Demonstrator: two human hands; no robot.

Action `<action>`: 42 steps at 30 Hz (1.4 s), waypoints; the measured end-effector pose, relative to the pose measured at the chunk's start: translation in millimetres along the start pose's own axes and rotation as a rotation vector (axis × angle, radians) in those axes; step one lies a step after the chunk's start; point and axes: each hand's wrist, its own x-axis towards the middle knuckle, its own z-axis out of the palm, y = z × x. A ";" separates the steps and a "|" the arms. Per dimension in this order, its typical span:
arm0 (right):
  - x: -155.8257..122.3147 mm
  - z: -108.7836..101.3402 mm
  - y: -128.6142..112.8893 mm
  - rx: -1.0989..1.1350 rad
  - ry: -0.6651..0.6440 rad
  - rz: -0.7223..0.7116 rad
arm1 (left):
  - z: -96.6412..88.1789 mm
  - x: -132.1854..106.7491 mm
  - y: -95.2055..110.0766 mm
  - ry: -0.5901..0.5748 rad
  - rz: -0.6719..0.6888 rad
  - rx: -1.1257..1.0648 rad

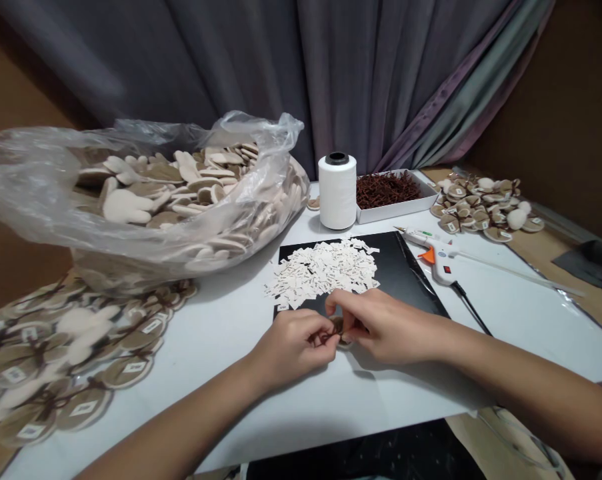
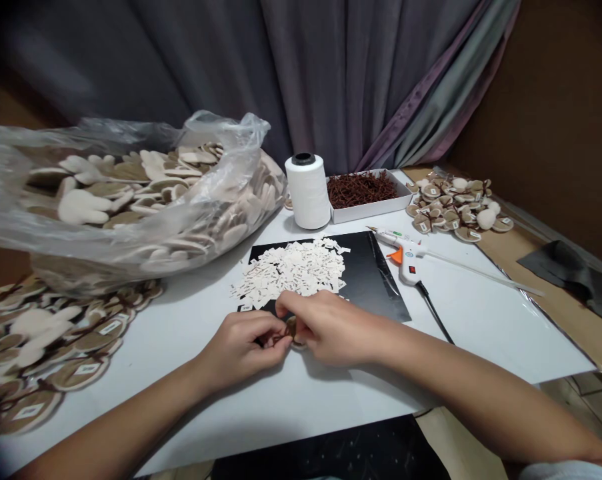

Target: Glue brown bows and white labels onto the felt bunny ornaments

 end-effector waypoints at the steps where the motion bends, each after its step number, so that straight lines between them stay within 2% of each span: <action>1: -0.1 -0.1 0.4 -0.006 -0.004 0.007 | 0.1 0.2 0.0 -0.002 0.002 0.003; 5: -0.7 -2.4 1.4 -0.007 0.001 0.007 | -0.9 0.6 -0.2 0.002 -0.008 -0.007; 8: -1.7 -8.9 0.5 0.068 0.014 0.025 | -3.0 1.2 -0.3 0.028 -0.043 -0.093; 12: -1.0 -17.8 -1.2 0.152 0.025 0.056 | -4.3 1.5 -0.6 0.028 -0.182 -0.316; 16: 2.9 -15.0 -1.3 0.219 0.080 0.084 | -3.7 0.4 -0.8 0.029 -0.317 -0.518; 22: 3.8 -8.1 -0.3 0.346 0.182 0.189 | -7.3 -0.1 0.1 0.044 -0.350 -0.852; 26: 4.0 -6.7 0.6 0.527 0.185 0.204 | -9.2 1.3 0.3 0.092 -0.398 -1.022; 28: 5.0 -5.3 0.5 0.586 0.192 0.217 | -8.2 1.4 1.3 0.106 -0.416 -1.027; 31: 6.7 -2.8 -0.1 0.639 0.209 0.248 | -4.1 0.4 4.8 0.127 -0.365 -0.950; 36: 8.7 1.0 4.0 0.757 0.147 0.270 | 1.3 -0.1 9.2 0.228 -0.321 -0.798; 42: 7.7 2.0 6.0 0.588 0.130 0.140 | -0.1 2.5 11.0 0.183 -0.307 -0.682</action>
